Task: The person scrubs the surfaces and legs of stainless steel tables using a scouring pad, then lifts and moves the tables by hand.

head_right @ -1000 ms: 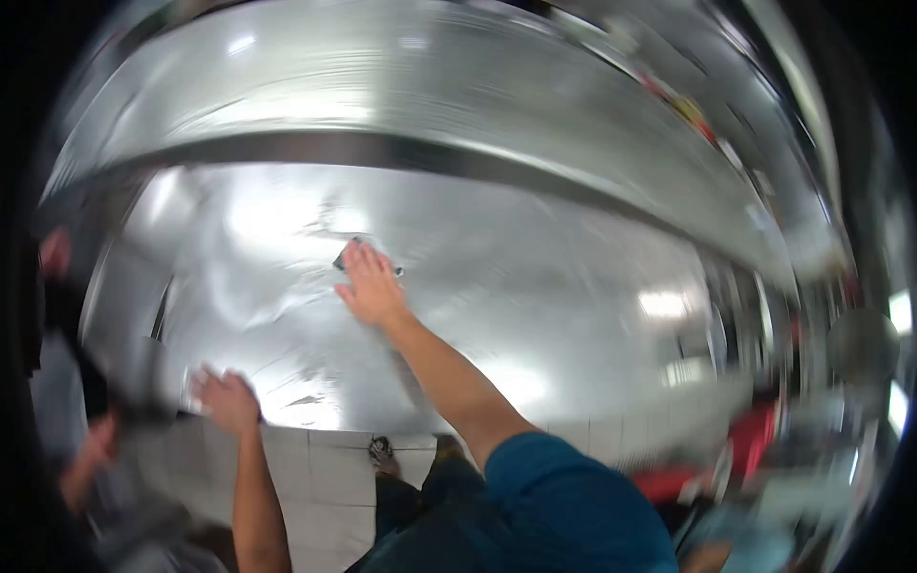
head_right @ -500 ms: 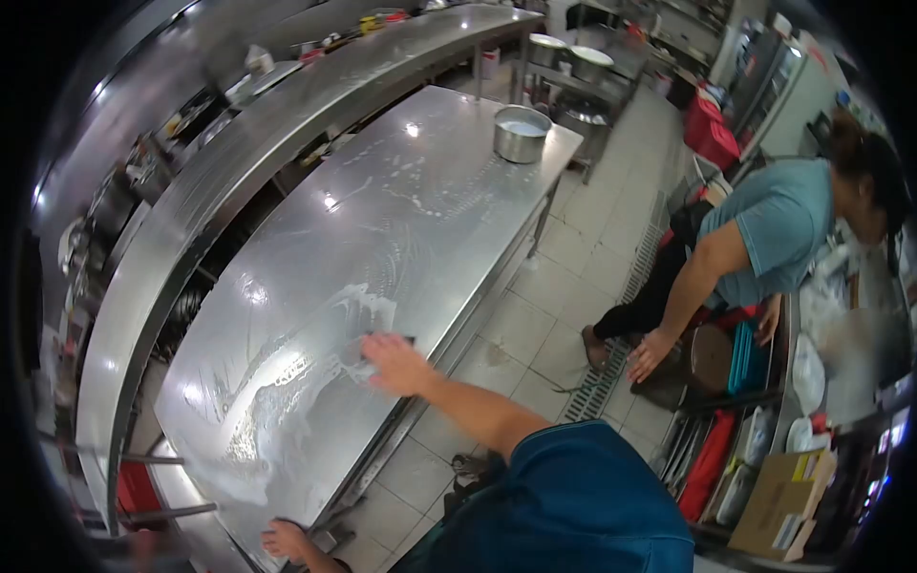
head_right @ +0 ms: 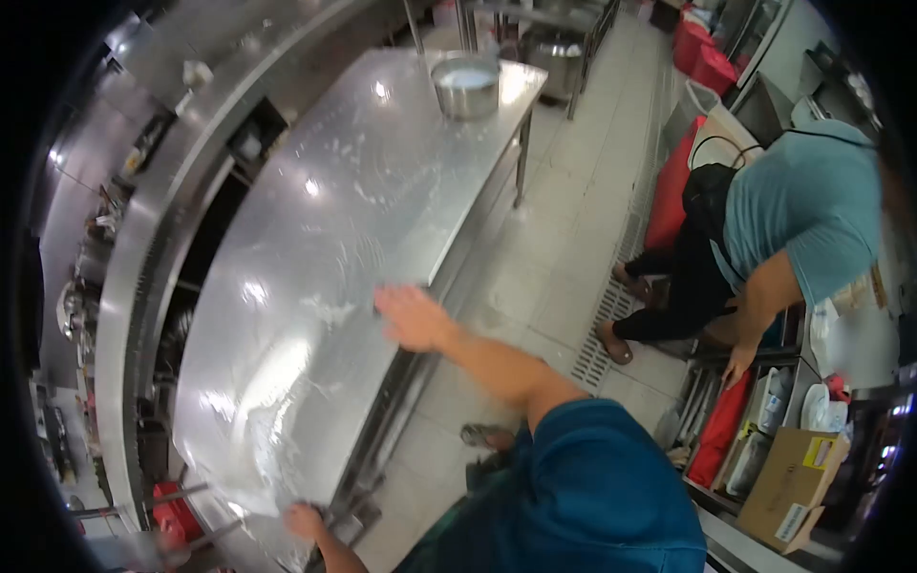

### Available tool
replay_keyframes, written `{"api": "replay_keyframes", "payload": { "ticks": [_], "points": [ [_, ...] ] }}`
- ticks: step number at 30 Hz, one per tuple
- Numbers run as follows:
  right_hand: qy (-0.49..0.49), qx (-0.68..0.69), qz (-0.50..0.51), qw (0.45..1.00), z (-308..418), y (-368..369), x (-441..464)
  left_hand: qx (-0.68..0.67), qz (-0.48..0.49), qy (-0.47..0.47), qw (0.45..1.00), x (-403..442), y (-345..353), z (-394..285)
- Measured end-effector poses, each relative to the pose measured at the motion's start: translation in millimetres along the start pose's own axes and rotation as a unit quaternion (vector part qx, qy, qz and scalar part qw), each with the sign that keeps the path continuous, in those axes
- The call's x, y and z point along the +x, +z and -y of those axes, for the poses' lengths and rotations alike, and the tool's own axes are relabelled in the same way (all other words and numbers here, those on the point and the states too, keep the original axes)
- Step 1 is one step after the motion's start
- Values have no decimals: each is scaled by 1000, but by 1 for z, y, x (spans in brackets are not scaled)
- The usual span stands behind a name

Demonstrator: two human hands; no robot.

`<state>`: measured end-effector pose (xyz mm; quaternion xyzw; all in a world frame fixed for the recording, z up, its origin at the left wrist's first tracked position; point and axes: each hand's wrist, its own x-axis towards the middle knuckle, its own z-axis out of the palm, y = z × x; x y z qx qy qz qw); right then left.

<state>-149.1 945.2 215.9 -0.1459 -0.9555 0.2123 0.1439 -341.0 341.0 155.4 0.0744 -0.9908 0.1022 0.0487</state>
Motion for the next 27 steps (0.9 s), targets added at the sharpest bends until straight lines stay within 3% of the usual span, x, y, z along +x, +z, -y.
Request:
{"api": "replay_keyframes", "payload": {
  "ticks": [1,2,3,4,6,7,9,12,14,18,20,23,25,27],
  "points": [
    [-33,-45,-34,998,-39,-7,3,203,82,98,971,-25,-55,-53],
    [3,25,-116,993,-77,-9,18,178,81,149,969,-21,-38,-58],
    [84,-31,-66,994,-94,-49,34,40,-2,121,992,-27,-26,-81],
    [124,-123,-120,977,-132,-48,49,39,8,136,990,-39,-37,-118],
    [176,-158,-185,954,-177,-63,73,-88,-84,169,978,-69,-54,-177],
    [174,-153,-186,955,-175,-70,79,-85,-86,166,979,-83,-63,-209],
    [247,-80,-74,963,-142,-80,78,-74,-91,180,977,-98,-88,-262],
    [29,-17,-30,999,-119,-60,36,-117,-131,202,963,-85,-76,-304],
    [-26,6,-42,999,-143,-79,33,-104,-94,174,975,-91,-94,-331],
    [41,-34,-78,996,-239,-115,40,-96,-75,132,984,-88,-92,-325],
    [152,-82,-139,975,-285,-135,54,-96,-72,126,985,-79,-84,-320],
    [186,-108,-158,964,-302,-154,61,-58,-50,90,993,-80,-87,-339],
    [131,-68,-141,979,-313,-163,49,-21,-18,-18,999,-86,-99,-356],
    [75,6,-116,990,-340,-177,47,-23,-8,-31,999,-83,-113,-376]
  ]
}}
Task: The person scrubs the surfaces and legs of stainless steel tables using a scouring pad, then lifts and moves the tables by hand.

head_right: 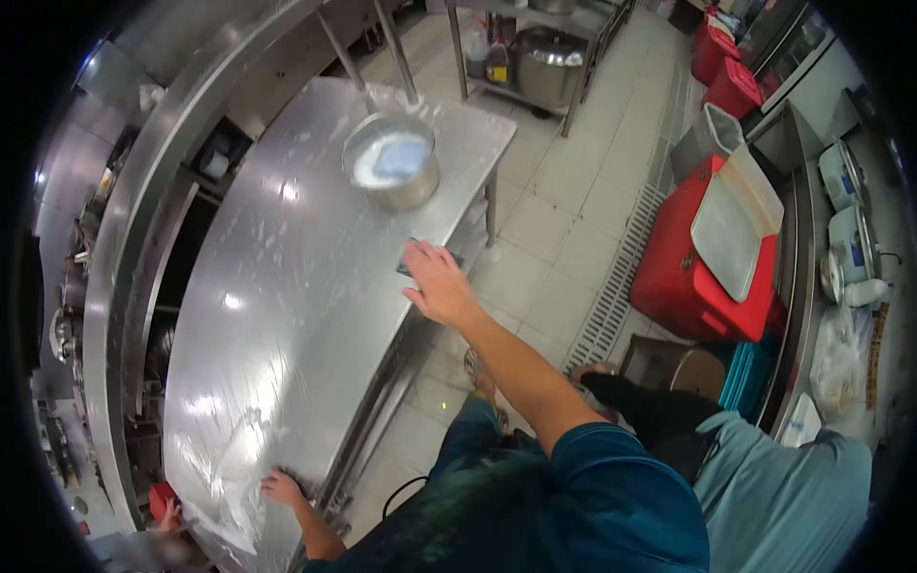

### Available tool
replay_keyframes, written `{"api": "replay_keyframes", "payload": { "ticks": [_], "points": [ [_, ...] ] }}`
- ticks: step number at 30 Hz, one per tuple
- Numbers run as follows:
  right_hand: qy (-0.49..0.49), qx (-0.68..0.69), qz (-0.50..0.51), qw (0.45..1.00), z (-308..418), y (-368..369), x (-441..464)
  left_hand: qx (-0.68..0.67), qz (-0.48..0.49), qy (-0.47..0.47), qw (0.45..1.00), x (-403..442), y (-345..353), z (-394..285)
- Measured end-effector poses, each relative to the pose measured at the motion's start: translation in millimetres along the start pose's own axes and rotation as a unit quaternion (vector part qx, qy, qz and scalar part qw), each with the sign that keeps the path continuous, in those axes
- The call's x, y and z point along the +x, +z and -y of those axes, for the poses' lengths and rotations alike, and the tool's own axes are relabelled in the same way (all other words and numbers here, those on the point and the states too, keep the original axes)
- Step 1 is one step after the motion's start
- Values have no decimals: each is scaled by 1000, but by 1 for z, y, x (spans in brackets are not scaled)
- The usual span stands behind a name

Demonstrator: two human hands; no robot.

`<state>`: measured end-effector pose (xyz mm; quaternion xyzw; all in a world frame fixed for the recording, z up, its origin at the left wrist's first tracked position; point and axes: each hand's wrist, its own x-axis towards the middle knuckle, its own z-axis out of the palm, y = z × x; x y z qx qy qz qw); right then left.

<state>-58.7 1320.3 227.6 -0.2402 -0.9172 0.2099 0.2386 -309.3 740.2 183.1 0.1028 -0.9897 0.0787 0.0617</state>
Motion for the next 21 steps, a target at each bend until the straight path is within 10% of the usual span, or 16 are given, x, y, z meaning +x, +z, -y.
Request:
{"api": "replay_keyframes", "payload": {
  "ticks": [8,13,21],
  "points": [
    [221,-109,-13,969,-161,-45,124,-143,-39,218,965,-9,-35,-204],
    [177,-121,28,976,-201,-64,157,-215,-84,361,903,-60,-78,-380],
    [-33,-85,94,991,-266,-83,215,-200,-61,323,923,-139,-118,-489]
  ]
}}
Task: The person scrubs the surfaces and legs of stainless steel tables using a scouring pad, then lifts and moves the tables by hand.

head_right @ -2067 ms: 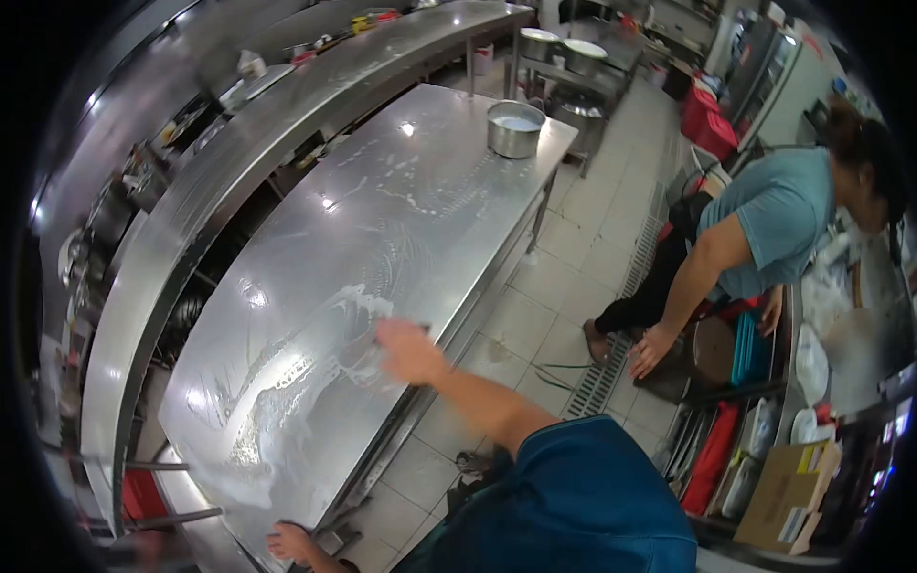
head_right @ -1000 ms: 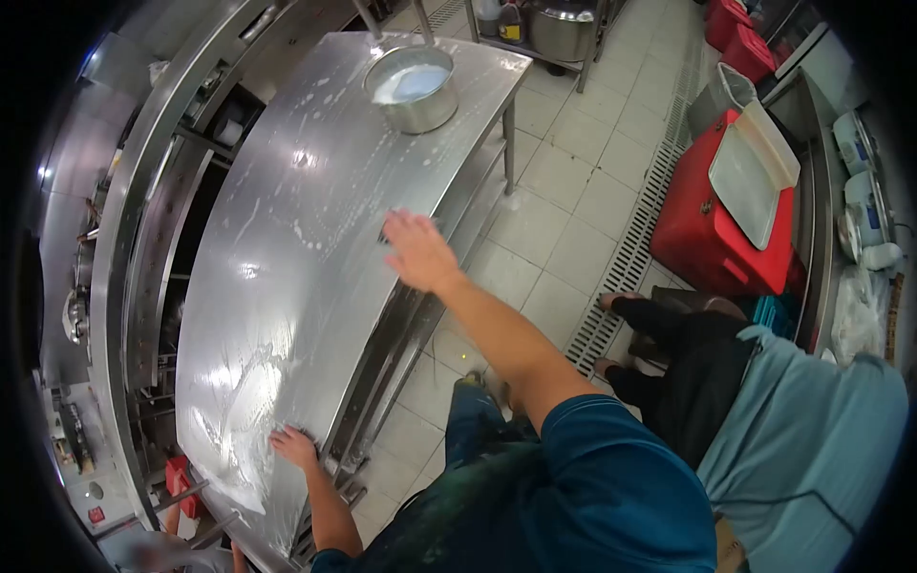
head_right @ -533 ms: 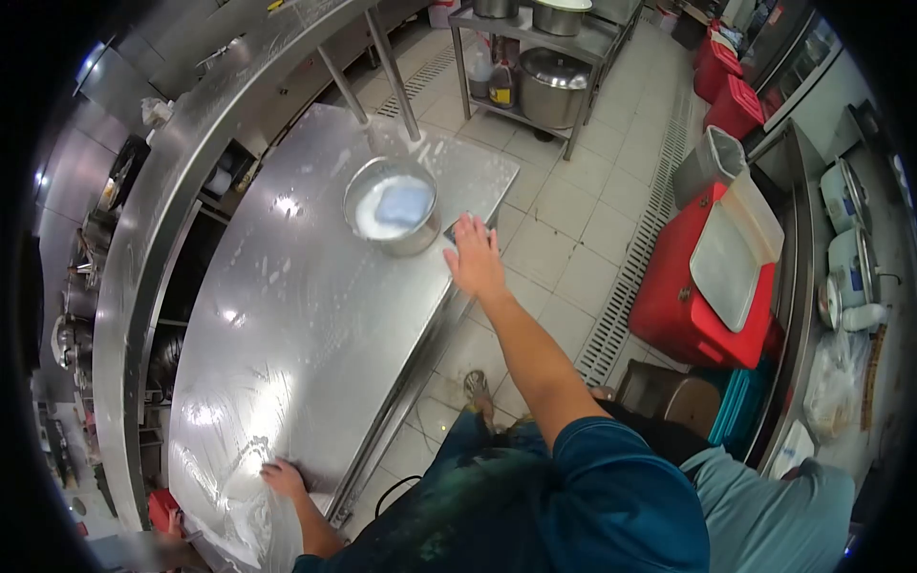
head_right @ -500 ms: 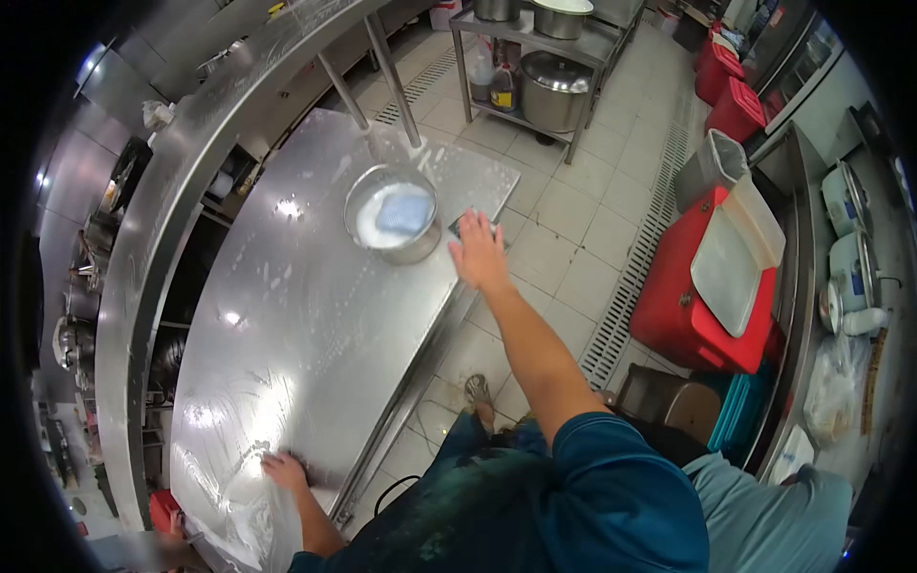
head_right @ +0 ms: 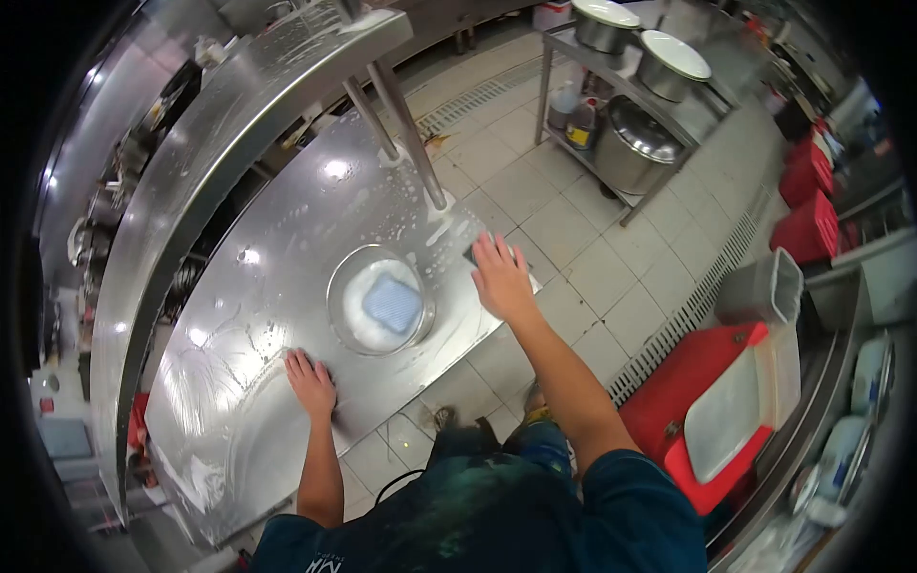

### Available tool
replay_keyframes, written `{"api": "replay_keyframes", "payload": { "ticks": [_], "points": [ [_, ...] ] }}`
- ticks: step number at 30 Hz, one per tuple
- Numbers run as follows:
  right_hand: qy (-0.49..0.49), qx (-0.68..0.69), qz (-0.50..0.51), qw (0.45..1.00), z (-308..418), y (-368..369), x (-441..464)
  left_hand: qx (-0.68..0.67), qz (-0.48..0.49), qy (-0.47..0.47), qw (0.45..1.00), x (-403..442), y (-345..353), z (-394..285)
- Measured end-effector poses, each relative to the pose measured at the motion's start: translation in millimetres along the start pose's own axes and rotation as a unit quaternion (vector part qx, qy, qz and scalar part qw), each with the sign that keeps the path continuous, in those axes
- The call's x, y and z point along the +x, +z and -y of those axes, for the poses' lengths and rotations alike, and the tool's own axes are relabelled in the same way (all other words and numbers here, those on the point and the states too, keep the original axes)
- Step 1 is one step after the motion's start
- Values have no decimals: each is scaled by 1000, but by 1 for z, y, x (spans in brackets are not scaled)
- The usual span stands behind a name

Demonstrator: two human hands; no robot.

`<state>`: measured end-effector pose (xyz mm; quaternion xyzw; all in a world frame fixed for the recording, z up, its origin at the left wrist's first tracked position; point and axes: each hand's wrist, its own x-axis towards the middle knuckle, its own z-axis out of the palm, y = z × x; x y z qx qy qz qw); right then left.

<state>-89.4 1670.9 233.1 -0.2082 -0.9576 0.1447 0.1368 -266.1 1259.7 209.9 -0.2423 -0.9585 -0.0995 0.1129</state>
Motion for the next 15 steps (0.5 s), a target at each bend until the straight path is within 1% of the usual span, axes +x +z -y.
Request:
{"api": "replay_keyframes", "payload": {
  "ticks": [2,4,5,6,7,8,9,12,14,15],
  "points": [
    [32,19,-8,999,-5,7,44,8,6,-29,1000,-37,-8,-20],
    [15,31,6,999,-8,5,65,7,-9,-50,999,-61,-13,-50],
    [19,40,23,999,-6,5,65,16,6,-82,996,-82,-23,-70],
    [14,45,23,999,-10,3,63,22,16,-111,993,-90,-27,-85],
    [-11,62,39,997,-18,-1,57,26,16,-115,993,-92,-29,-93],
    [-36,78,55,995,-25,-3,59,40,10,-145,989,-94,-29,-102],
    [-40,81,56,994,-25,-5,73,52,3,-175,983,-91,-26,-108],
    [-25,110,90,990,-28,7,97,39,0,-160,986,-90,-29,-110],
    [-34,248,56,967,-38,29,122,42,-1,-157,987,-81,-24,-105],
    [-32,251,60,965,-44,25,119,43,5,-172,984,-90,-25,-108]
  ]
}}
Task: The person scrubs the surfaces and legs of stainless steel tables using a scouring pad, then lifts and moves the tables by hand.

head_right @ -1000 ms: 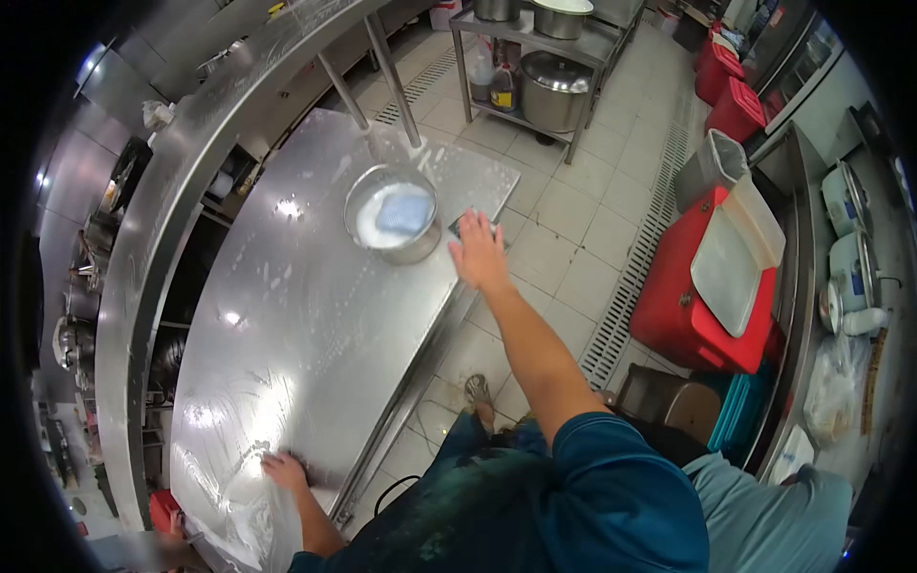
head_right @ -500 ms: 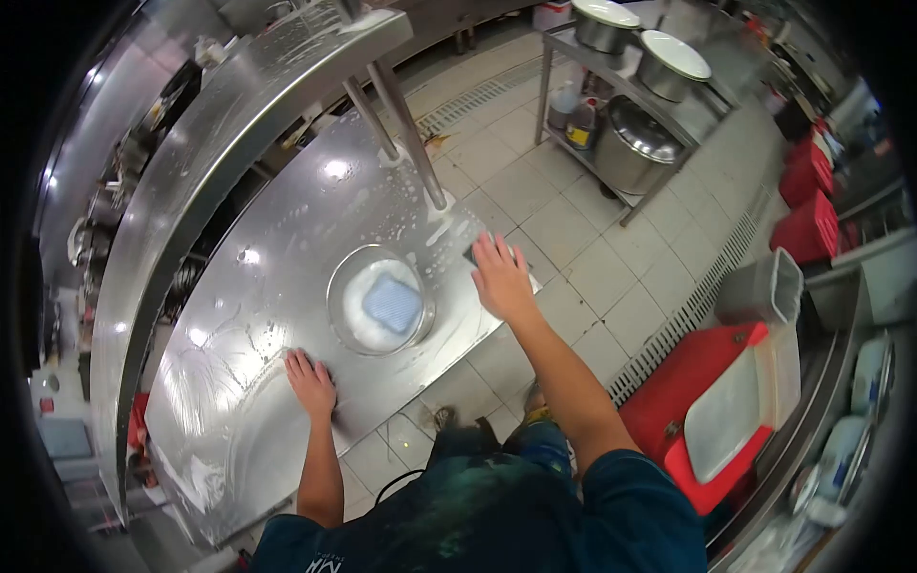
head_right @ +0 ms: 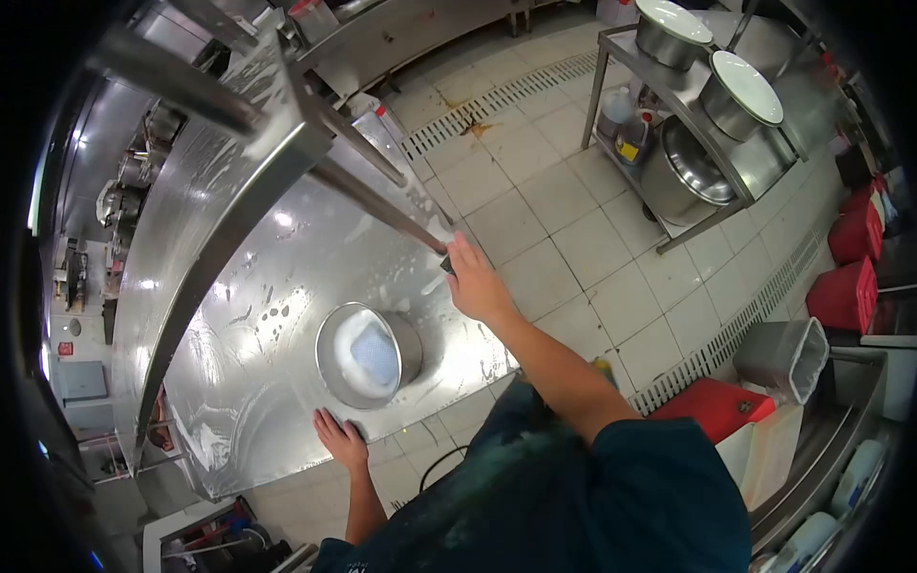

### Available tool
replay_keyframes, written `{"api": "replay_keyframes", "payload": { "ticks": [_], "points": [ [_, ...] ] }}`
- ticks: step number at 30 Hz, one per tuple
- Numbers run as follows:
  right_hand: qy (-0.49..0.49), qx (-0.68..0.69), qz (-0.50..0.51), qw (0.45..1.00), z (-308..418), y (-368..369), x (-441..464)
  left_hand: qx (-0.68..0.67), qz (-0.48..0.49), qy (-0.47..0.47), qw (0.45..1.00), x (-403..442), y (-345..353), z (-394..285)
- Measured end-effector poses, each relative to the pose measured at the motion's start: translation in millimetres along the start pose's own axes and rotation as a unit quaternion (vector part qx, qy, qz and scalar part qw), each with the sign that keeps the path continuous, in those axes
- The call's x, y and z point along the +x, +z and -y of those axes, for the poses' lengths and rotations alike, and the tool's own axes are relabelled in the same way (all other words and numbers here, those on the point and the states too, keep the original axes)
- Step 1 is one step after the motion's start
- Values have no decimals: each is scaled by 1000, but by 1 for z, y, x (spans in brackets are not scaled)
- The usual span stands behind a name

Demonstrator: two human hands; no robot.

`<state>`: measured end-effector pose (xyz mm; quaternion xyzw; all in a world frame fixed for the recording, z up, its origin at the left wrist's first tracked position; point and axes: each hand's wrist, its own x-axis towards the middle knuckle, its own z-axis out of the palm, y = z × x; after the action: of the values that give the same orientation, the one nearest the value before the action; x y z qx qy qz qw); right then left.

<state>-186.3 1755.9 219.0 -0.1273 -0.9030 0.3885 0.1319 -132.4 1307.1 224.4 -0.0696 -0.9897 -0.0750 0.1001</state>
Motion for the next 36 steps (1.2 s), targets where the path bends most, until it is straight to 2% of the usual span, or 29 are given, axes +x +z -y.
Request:
{"api": "replay_keyframes", "payload": {
  "ticks": [2,3,4,5,6,8,9,11,12,14,15,17,19,21,23,25,26,28,31,33,34,36],
  "points": [
    [-59,20,30,998,-2,-17,-17,15,1,-32,999,-9,11,4],
    [-63,27,30,997,-8,-16,-28,26,-5,-58,998,-4,12,3],
    [-44,107,45,992,-21,-8,-44,20,-3,-111,994,-4,13,-6],
    [-27,183,61,981,-36,-7,-43,20,-9,-115,993,-2,19,-11],
    [-36,181,66,981,-45,-10,-29,36,-31,-138,989,-7,29,-14],
    [72,375,123,916,-47,-3,-6,72,-31,-195,978,-20,35,-37],
    [72,384,140,910,-50,4,12,86,-31,-209,974,-36,36,-52],
    [150,485,155,847,-55,23,78,93,-23,-160,982,-46,50,-81],
    [158,499,157,838,-52,32,90,111,-19,-156,981,-49,46,-101],
    [128,447,166,870,-58,42,102,27,5,-255,967,-64,54,-156],
    [83,405,175,894,-63,49,88,27,6,-256,966,-57,59,-183],
    [25,392,193,899,-66,32,49,14,42,-335,941,-52,48,-219],
    [44,395,235,887,-61,14,38,17,46,-351,935,-49,51,-235],
    [60,394,273,876,-64,13,64,8,24,-391,920,-43,51,-248],
    [108,389,251,880,-56,34,127,9,15,-401,916,-38,49,-254],
    [104,414,229,875,-55,47,196,8,7,-391,920,-40,50,-254],
    [104,413,239,873,-56,53,216,17,-2,-352,936,-45,52,-246],
    [92,404,214,885,-51,60,253,23,22,-382,924,-52,38,-246],
    [48,407,248,878,-56,34,244,3,51,-411,910,-39,37,-264],
    [42,371,279,885,-54,26,252,49,72,-441,893,-39,52,-256],
    [54,386,269,881,-54,36,259,125,111,-417,893,-46,54,-256],
    [76,377,257,887,-54,60,296,175,84,-303,933,-69,69,-249]
  ]
}}
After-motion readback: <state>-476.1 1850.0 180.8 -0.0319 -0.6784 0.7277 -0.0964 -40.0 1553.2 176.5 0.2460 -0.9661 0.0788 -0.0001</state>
